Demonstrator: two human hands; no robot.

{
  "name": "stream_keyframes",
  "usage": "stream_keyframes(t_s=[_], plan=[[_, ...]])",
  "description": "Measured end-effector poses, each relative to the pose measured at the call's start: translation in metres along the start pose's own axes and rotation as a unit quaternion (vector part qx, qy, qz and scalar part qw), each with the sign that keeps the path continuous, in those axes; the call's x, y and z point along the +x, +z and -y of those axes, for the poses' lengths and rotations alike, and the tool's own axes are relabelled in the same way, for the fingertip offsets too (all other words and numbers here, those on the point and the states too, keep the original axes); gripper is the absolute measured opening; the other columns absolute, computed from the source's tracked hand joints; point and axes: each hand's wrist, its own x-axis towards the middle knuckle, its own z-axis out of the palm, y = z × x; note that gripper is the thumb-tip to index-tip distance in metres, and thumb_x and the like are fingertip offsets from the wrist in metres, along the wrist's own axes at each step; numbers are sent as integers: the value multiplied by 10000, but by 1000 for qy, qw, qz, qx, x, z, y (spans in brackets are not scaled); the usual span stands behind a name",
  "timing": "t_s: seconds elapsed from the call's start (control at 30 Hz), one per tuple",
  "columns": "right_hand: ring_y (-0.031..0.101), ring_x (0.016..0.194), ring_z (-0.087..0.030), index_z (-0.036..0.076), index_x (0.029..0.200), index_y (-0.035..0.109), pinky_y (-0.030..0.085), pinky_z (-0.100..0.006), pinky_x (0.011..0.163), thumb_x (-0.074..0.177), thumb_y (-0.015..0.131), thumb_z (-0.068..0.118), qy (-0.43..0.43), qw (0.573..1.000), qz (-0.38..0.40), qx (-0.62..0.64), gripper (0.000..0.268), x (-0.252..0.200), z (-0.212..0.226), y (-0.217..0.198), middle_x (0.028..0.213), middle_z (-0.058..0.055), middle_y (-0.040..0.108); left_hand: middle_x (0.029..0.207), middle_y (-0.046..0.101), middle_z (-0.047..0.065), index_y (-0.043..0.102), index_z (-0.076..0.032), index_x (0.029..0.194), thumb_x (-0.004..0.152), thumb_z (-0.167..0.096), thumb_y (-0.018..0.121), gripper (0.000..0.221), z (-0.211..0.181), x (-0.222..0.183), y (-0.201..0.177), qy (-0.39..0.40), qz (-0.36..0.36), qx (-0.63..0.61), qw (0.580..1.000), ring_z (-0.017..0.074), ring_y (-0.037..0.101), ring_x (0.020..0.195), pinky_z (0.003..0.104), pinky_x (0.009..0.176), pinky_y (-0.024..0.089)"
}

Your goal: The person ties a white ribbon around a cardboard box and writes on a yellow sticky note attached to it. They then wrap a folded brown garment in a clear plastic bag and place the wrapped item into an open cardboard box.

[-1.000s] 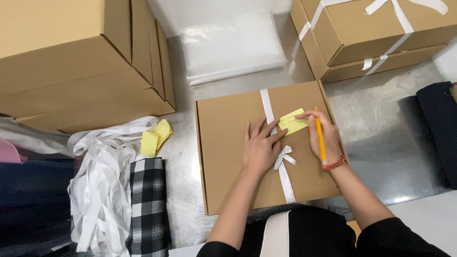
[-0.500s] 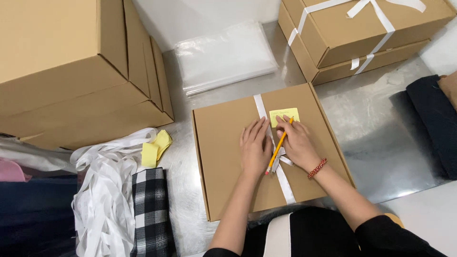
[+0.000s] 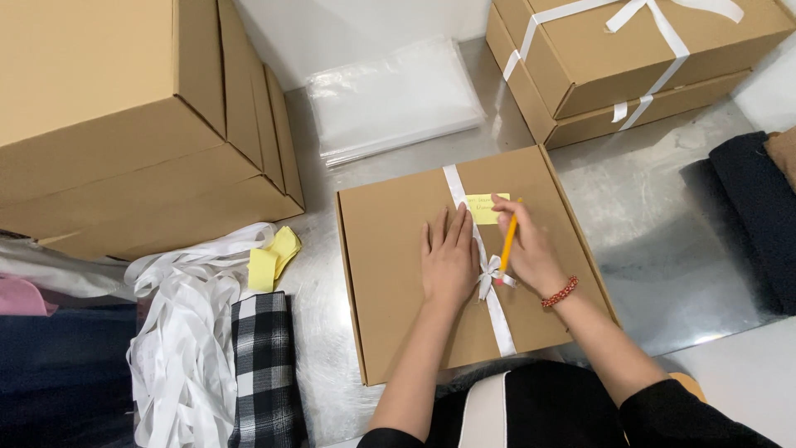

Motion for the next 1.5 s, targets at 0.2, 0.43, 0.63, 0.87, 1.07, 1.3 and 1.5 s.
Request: stream_keyframes(t_s=[0.2, 0.43, 0.63, 0.87, 1.07, 1.3, 1.5], plan=[[662, 1288, -298, 37, 1372, 554, 514, -409, 1051, 1219, 328, 292, 6, 995, -92, 26, 373, 4, -14, -29, 1317, -189, 734, 1673, 469, -22, 536, -176, 1562, 1050, -254, 539, 517, 3, 2, -4, -10, 13, -31, 999, 271, 321, 1592, 588, 1290, 193], [686, 1250, -320, 80, 1512, 584, 544, -466, 1031, 1072, 637, 149, -57, 992, -35, -107, 448, -1, 36, -14, 1400, -130, 716, 1588, 438, 175, 458, -205, 1635, 1115, -324, 494, 535, 18, -7, -55, -102, -34, -349, 931, 459, 377, 1490, 597, 1248, 280], [594, 1353, -415, 31, 1661, 337, 492, -559, 1095, 1001, 573, -17, -113, 976, 80, -166, 703, 11, 61, 52, 1528, -173, 605, 1098, 791, 110, 292, -243, 1659, 881, -414, 853, 975, 37, -31, -122, -240, 49, -518, 820, 229, 778, 930, 330, 688, 657], [442, 1497, -393, 2, 1710, 139, 367, -621, 1169, 1035, 477, 8, -212, 932, 173, -238, 755, 10, 79, 129, 1700, -163, 406, 974, 830, 119, 753, -86, 1280, 870, -311, 881, 485, 84, -70, -182, -300, 28, -455, 838, 173, 778, 819, 280, 655, 660], [398, 1517, -415, 77, 1725, 148, 313, -631, 1207, 1045, 540, 135, -207, 925, 268, -175, 787, -5, 102, 156, 1699, -192, 380, 916, 830, 112, 832, -75, 1086, 867, -191, 835, 247, 147, -117, -198, -326, -39, -389, 861, 179, 765, 788, 280, 620, 666], [436, 1503, -421, 216, 1727, 260, 356, -597, 1229, 1030, 600, 324, -78, 927, 310, -194, 783, -9, 76, 150, 1651, -205, 446, 964, 822, 38, 827, -199, 1107, 944, -294, 751, 204, 260, -213, -219, -529, -131, 6, 839, 335, 786, 977, 475, 859, 646], [517, 1428, -473, 109, 1657, 431, 395, -594, 1189, 1018, 640, 226, -109, 941, 276, -163, 682, -10, 64, 146, 1517, -276, 581, 953, 811, 42, 836, -214, 1100, 937, -294, 744, 204, 293, -254, -182, -562, -90, 62, 820, 335, 788, 983, 486, 872, 643]])
